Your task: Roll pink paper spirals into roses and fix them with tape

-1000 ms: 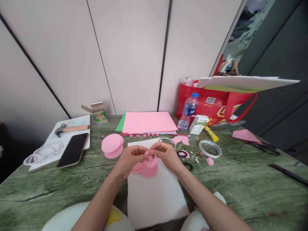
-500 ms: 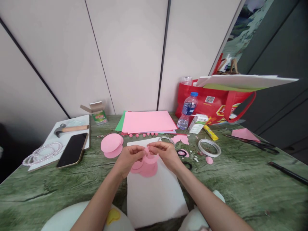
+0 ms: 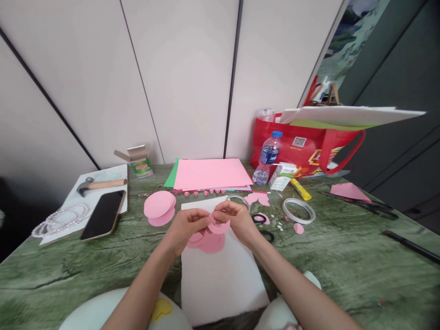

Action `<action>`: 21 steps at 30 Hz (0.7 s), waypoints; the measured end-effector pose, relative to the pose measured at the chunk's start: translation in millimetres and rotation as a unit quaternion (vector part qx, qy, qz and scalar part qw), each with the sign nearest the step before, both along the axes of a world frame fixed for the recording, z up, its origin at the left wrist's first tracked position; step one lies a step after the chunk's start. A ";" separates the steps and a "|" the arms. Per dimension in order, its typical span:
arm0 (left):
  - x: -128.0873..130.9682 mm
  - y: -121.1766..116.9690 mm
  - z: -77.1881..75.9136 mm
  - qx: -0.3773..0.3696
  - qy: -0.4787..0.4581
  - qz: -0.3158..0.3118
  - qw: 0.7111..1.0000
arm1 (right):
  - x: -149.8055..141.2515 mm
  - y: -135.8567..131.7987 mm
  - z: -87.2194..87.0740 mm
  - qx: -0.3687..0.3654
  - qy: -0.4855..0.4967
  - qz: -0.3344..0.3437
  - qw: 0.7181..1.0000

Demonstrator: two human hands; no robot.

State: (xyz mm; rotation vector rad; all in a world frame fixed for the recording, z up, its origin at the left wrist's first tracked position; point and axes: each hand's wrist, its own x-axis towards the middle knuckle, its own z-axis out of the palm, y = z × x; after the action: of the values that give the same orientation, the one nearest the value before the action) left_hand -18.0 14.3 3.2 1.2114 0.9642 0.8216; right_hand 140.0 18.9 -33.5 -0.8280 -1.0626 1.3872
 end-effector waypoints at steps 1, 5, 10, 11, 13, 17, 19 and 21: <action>0.2 -0.3 0.4 0.004 0.001 -0.007 1.000 | -0.1 -0.1 0.4 0.002 -0.001 0.002 1.000; 0.2 -0.9 1.7 0.016 0.006 -0.016 1.000 | -0.2 -1.7 3.2 0.004 -0.014 0.002 1.000; 0.0 -0.3 2.1 0.029 0.019 -0.007 0.999 | 0.1 -3.8 6.1 0.007 -0.017 0.022 1.000; 0.2 -0.1 2.1 0.031 0.023 -0.005 0.999 | 0.2 -3.7 5.8 0.007 -0.014 0.023 1.000; 0.6 0.0 2.1 0.033 0.027 -0.004 0.999 | 0.5 -2.8 4.7 0.007 -0.014 0.018 1.000; 1.0 -0.7 2.1 0.034 0.031 -0.003 0.999 | 0.4 -1.8 3.3 0.003 -0.012 0.011 1.000; 0.7 -1.1 1.8 0.031 0.031 0.002 0.999 | 0.1 -2.2 3.7 0.003 -0.010 0.019 1.000; 0.2 -1.2 1.3 0.025 0.031 0.008 0.999 | 0.1 -2.9 4.4 0.011 -0.016 0.026 0.999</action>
State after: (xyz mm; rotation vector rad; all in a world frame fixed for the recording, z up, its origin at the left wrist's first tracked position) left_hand -17.8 13.1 4.5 1.2806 1.0095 0.8299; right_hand 140.1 16.1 -29.1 -0.8143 -1.1299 1.4065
